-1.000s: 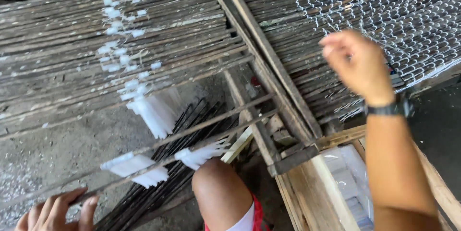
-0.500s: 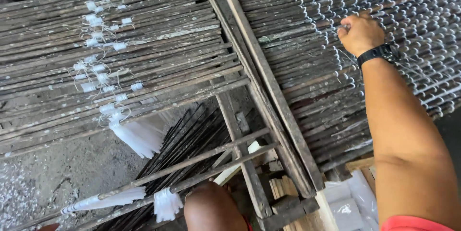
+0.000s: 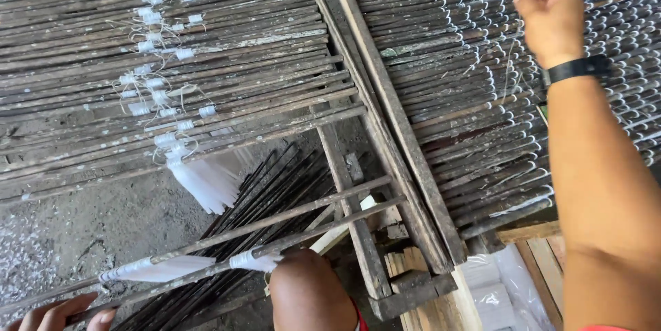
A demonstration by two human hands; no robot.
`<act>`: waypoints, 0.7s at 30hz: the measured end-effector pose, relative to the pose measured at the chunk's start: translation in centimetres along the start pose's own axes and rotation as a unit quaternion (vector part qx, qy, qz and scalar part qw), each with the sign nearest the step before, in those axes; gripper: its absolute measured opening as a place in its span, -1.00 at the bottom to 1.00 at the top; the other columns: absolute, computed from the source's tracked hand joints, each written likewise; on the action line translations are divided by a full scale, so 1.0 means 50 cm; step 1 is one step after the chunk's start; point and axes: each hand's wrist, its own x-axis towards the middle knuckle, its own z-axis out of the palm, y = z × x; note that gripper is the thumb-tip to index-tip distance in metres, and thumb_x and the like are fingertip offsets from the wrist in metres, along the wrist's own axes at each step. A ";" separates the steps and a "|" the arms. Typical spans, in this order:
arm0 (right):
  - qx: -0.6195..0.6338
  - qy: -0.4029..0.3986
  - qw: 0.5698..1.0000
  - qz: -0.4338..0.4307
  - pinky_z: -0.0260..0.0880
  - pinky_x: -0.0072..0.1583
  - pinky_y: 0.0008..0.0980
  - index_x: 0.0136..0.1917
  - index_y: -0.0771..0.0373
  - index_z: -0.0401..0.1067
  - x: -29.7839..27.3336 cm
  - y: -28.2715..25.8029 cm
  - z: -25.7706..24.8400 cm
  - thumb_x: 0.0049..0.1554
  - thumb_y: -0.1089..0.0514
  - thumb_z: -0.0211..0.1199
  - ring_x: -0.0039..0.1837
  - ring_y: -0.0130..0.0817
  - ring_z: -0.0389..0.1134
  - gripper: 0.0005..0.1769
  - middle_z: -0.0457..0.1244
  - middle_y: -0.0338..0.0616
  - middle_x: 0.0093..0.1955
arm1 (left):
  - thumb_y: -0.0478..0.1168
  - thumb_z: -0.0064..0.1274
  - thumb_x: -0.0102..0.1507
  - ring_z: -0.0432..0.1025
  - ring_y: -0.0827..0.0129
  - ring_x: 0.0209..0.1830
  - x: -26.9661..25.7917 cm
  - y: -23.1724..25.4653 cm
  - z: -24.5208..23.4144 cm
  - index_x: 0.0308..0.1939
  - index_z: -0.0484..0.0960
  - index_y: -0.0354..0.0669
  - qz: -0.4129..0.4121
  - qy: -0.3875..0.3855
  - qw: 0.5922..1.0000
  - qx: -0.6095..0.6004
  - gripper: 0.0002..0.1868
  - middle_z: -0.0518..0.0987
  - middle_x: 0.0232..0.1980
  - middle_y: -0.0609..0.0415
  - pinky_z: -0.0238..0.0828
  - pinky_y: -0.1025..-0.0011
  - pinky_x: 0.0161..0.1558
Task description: The person ties wicks onto wooden sticks by hand and then places bundles of prepared wicks into a wooden crate.
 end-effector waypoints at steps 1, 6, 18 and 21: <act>0.089 0.006 0.996 0.003 0.32 -0.11 -0.43 -0.05 0.15 0.35 -0.014 -0.060 -0.034 0.20 0.22 0.09 -0.07 -0.44 0.25 -0.95 0.24 -0.27 -0.07 | 0.02 -0.01 0.13 0.33 0.35 -0.07 -0.001 0.014 -0.016 -0.14 0.60 0.04 0.024 0.019 0.999 0.024 -0.70 0.47 -0.21 0.19 0.16 0.45 0.18; 0.211 -0.006 0.965 -0.156 0.17 0.08 -0.45 -0.12 0.12 0.14 -0.103 -0.224 -0.128 0.36 0.34 0.02 0.01 -0.47 0.15 -0.77 0.10 -0.32 -0.11 | 0.24 -0.10 0.15 0.40 0.35 -0.09 0.000 0.031 -0.037 -0.15 0.57 0.29 0.072 0.093 0.981 0.154 -0.66 0.52 -0.18 0.33 0.16 0.47 0.20; 0.226 -0.166 0.900 -0.333 0.06 0.20 -0.23 -0.31 0.26 0.22 -0.565 -0.652 -0.078 0.05 0.23 -0.04 0.14 -0.12 0.13 -0.88 0.12 0.03 0.00 | 0.00 -0.26 0.18 0.33 0.19 -0.10 -0.079 0.267 -0.236 -0.22 0.36 -0.24 0.145 0.153 0.863 -0.458 -0.65 0.42 -0.15 -0.07 0.21 0.33 -0.02; 0.326 -0.206 0.877 -0.285 0.07 0.22 -0.21 -0.30 0.18 0.23 -0.686 -0.681 -0.003 0.05 0.10 -0.07 0.21 -0.12 0.11 -0.84 0.10 0.05 0.04 | -0.02 -0.26 0.20 0.30 0.22 -0.04 -0.117 0.300 -0.235 -0.10 0.30 -0.26 0.173 0.065 0.791 -0.583 -0.62 0.39 -0.07 -0.06 0.20 0.35 0.03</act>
